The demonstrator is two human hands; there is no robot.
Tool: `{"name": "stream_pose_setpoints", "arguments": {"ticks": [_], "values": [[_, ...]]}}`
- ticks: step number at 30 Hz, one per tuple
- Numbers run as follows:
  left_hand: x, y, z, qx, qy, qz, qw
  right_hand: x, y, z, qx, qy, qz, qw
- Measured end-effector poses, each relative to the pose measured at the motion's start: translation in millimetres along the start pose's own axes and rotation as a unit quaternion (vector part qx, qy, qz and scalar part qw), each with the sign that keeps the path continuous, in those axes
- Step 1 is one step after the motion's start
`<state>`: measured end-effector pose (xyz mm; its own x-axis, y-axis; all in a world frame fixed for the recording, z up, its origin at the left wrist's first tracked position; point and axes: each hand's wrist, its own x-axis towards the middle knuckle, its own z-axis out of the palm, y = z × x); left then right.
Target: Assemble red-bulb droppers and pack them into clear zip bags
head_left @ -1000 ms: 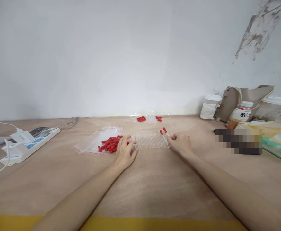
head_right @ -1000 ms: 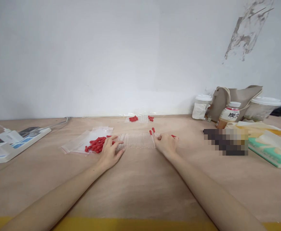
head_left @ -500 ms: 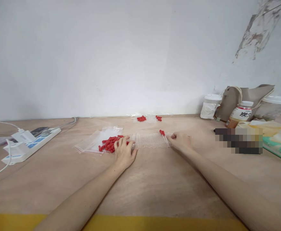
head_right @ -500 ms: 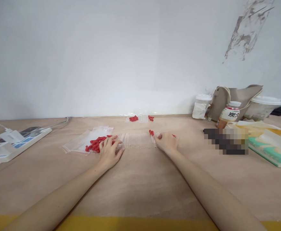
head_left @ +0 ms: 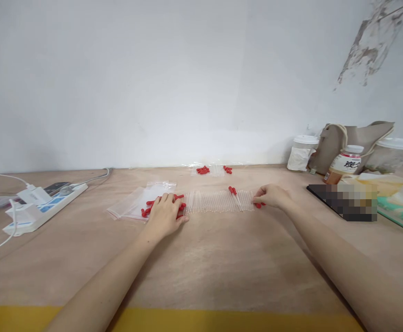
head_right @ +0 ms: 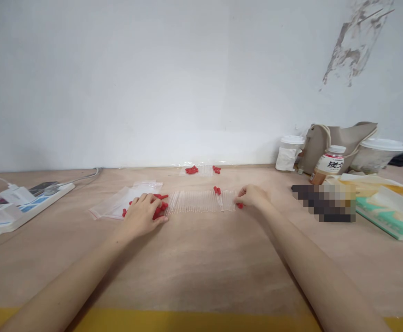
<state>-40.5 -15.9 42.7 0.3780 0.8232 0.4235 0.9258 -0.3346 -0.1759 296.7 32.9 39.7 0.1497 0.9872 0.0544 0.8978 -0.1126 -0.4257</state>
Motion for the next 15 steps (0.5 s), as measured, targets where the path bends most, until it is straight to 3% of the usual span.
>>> {"name": "stream_pose_setpoints", "arguments": {"ticks": [8,15], "values": [[2,-12,4,-0.03,-0.037,-0.022,0.999,-1,-3,7,-0.019,0.016,-0.013,1.0],[3,-1,13,-0.038,0.049,-0.014,0.998,-7,-16,1,-0.068,0.075,0.016,0.995]]}}
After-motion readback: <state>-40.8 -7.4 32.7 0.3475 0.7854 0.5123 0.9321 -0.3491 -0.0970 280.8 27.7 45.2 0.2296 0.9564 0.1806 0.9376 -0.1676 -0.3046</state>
